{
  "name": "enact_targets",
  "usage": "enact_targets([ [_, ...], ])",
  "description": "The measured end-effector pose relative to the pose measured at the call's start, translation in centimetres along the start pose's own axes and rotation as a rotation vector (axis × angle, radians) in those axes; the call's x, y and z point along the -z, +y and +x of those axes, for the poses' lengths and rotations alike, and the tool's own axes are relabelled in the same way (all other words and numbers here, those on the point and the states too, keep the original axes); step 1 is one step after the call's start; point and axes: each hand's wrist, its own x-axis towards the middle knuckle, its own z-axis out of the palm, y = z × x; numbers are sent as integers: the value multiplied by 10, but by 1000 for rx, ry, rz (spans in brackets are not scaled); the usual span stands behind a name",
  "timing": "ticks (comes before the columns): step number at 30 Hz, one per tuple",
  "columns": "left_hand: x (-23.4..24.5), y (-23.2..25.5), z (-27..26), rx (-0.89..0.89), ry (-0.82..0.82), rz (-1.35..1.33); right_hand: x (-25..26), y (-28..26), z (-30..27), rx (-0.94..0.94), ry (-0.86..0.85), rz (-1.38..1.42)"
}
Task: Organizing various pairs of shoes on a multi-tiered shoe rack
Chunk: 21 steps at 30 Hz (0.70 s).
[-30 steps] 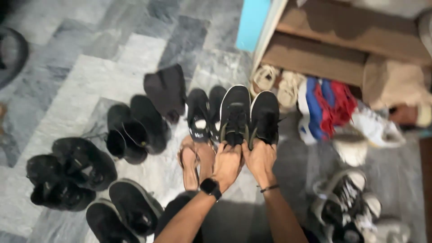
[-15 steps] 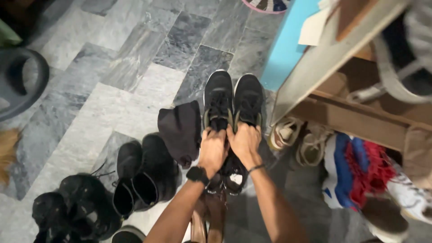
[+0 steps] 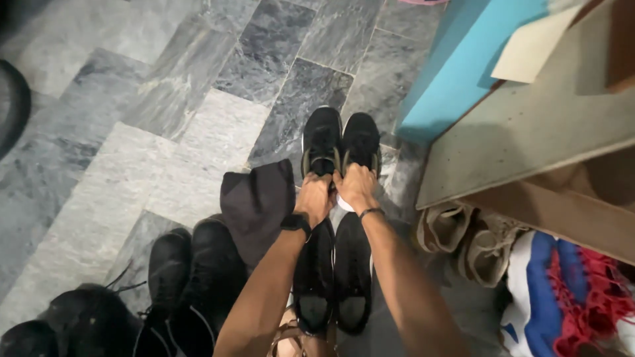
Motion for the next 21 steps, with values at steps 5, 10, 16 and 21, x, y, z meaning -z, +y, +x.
enact_targets([
  [5,-7,4,-5,23,104,-93,-5,5,-3,58,39,70],
  [10,2,9,-8,-12,111,-159,-3,1,-8,47,82,111],
  [16,0,9,-6,30,114,-109,1,3,-7,76,-3,72],
  [21,28,61,-3,75,19,315,64,11,-39,79,-13,281],
])
